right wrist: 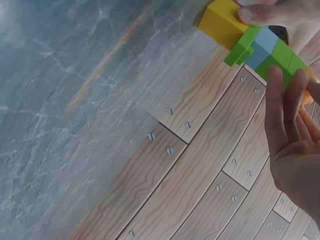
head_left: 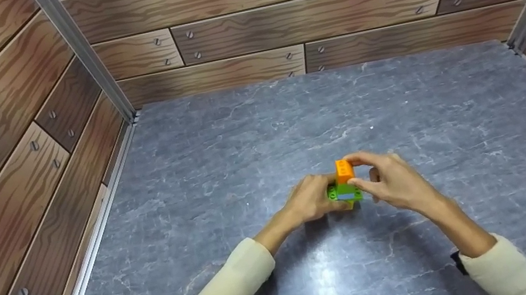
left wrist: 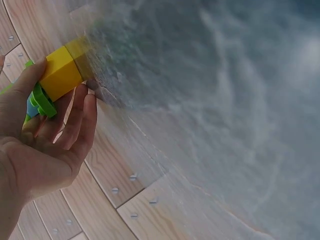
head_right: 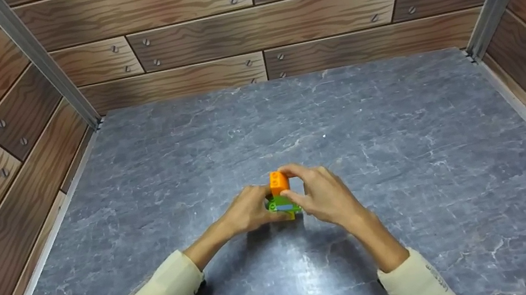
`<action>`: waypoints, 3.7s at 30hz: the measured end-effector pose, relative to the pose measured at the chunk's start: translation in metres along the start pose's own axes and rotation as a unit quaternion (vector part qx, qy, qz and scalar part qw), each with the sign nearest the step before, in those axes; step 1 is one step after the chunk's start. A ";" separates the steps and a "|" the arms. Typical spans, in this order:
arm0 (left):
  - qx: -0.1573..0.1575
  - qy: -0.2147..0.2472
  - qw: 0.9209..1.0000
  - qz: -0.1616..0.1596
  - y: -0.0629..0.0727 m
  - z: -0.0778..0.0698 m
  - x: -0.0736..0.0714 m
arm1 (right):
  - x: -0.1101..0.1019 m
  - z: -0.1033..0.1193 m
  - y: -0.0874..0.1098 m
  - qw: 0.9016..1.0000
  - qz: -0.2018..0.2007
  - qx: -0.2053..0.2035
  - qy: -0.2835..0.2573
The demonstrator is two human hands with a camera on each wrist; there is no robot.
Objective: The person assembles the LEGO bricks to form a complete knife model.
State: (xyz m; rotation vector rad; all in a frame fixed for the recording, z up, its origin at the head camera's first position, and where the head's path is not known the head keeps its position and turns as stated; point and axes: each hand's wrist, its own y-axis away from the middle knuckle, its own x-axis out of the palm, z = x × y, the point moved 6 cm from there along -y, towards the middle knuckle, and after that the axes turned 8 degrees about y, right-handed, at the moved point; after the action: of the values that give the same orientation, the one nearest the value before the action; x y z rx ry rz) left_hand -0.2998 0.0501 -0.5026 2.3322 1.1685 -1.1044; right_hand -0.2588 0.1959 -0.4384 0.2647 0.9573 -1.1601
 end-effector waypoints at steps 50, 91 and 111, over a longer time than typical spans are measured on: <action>-0.120 0.344 0.931 -0.005 0.018 0.023 -0.015 | 0.004 -0.043 -0.016 0.975 -0.017 0.142 -0.170; -0.180 0.359 0.913 -0.072 0.009 0.031 -0.010 | 0.046 -0.081 -0.035 0.947 0.016 0.220 -0.235; -0.172 0.288 0.939 -0.072 -0.001 0.027 -0.007 | 0.049 -0.084 -0.033 0.953 0.045 0.215 -0.207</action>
State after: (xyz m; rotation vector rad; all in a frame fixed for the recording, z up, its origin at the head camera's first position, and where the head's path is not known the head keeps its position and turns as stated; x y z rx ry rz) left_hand -0.3173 0.0315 -0.5148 2.3687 1.5947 -0.1973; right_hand -0.3254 0.2029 -0.5154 0.3896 0.3147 -1.2682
